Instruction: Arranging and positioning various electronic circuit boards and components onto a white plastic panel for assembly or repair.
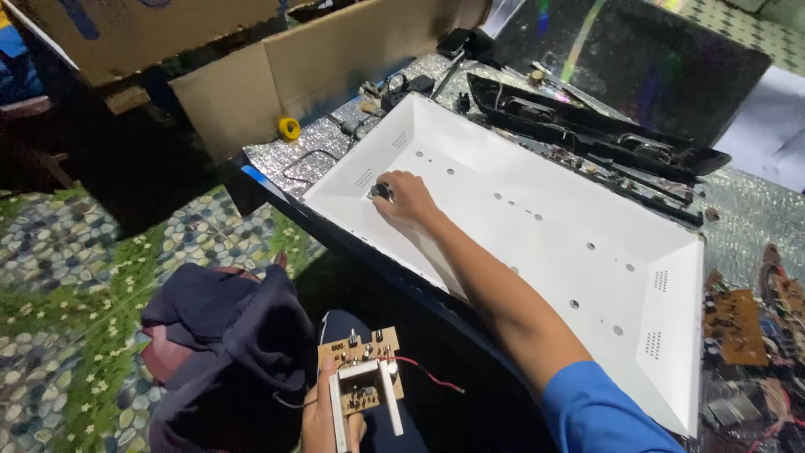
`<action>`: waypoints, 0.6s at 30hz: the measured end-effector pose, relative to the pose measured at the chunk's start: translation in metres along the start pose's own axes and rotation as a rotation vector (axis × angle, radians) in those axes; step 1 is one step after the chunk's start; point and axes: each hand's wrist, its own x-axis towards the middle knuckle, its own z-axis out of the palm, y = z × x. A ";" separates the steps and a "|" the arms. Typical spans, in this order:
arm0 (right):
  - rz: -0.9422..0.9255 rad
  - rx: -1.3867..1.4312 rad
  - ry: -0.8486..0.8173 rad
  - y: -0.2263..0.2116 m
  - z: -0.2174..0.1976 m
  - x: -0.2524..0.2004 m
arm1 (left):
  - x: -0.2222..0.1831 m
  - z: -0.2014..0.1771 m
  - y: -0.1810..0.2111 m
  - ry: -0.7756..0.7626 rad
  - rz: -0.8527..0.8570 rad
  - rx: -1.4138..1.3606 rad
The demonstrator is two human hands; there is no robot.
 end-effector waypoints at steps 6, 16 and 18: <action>-0.145 -0.050 -0.011 0.018 0.017 0.006 | 0.016 -0.012 -0.005 -0.004 -0.003 -0.018; -0.086 -0.023 -0.033 0.018 0.014 0.003 | -0.013 0.012 0.011 0.120 -0.077 -0.024; -0.088 -0.018 0.006 0.022 0.017 0.003 | -0.009 0.013 0.006 0.245 -0.073 0.028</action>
